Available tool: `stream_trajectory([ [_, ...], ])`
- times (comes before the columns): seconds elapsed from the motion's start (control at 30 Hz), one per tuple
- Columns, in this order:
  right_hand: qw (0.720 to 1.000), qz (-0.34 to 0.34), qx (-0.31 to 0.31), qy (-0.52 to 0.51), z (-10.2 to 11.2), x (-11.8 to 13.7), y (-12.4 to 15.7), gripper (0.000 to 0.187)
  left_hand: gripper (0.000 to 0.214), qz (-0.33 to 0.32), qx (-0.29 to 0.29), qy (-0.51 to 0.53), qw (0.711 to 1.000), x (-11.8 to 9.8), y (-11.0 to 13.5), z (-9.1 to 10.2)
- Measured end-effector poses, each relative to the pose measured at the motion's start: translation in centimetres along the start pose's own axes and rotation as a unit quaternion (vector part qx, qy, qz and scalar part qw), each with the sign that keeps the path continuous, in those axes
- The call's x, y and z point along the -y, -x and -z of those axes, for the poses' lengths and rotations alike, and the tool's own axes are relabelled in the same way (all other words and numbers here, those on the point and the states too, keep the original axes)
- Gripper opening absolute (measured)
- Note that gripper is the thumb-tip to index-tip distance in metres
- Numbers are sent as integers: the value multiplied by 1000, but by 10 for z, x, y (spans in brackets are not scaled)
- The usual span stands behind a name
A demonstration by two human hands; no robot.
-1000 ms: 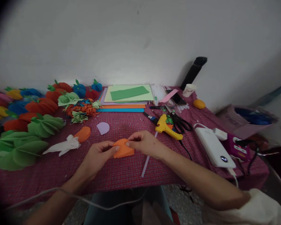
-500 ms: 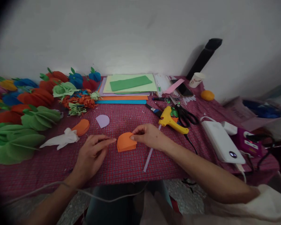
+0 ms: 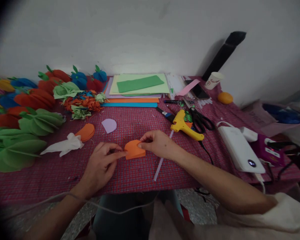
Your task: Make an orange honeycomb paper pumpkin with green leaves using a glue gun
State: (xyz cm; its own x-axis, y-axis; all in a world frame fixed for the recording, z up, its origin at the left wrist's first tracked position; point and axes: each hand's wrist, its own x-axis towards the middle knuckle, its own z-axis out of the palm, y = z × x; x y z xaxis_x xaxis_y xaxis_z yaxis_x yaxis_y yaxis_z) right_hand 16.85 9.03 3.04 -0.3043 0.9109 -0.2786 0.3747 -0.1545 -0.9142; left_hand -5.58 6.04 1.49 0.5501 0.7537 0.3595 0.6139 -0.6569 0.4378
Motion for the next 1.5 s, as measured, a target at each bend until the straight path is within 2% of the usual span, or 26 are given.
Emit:
stream_trajectory([
  [0.43,1000,-4,-3,18,-2,2,2,10,36,2,27,-35,999,-2,0,0],
  [0.6,1000,-9,-11,13,-2,5,4,9,42,67,15,-35,997,-5,-1,-3],
  [0.8,985,64,-49,151,-5,17,15,6,59,100,40,15,994,-11,-3,-1],
  [0.93,944,183,-46,269,-7,19,25,7,56,105,28,66,992,-9,-4,2],
  [1.03,881,294,-22,371,-7,16,35,14,58,87,46,77,992,-6,-4,4],
  [1.1,840,337,-11,425,-8,12,44,19,58,67,57,63,994,-4,-5,5],
  [1.2,793,381,-15,475,-10,8,54,21,57,41,75,24,996,-3,-9,7],
  [1.3,763,407,-14,502,-12,9,58,23,55,15,97,-23,995,-5,-16,8],
  [1.5,731,438,-15,522,-17,15,68,25,36,-16,143,-102,984,-11,-26,8],
])
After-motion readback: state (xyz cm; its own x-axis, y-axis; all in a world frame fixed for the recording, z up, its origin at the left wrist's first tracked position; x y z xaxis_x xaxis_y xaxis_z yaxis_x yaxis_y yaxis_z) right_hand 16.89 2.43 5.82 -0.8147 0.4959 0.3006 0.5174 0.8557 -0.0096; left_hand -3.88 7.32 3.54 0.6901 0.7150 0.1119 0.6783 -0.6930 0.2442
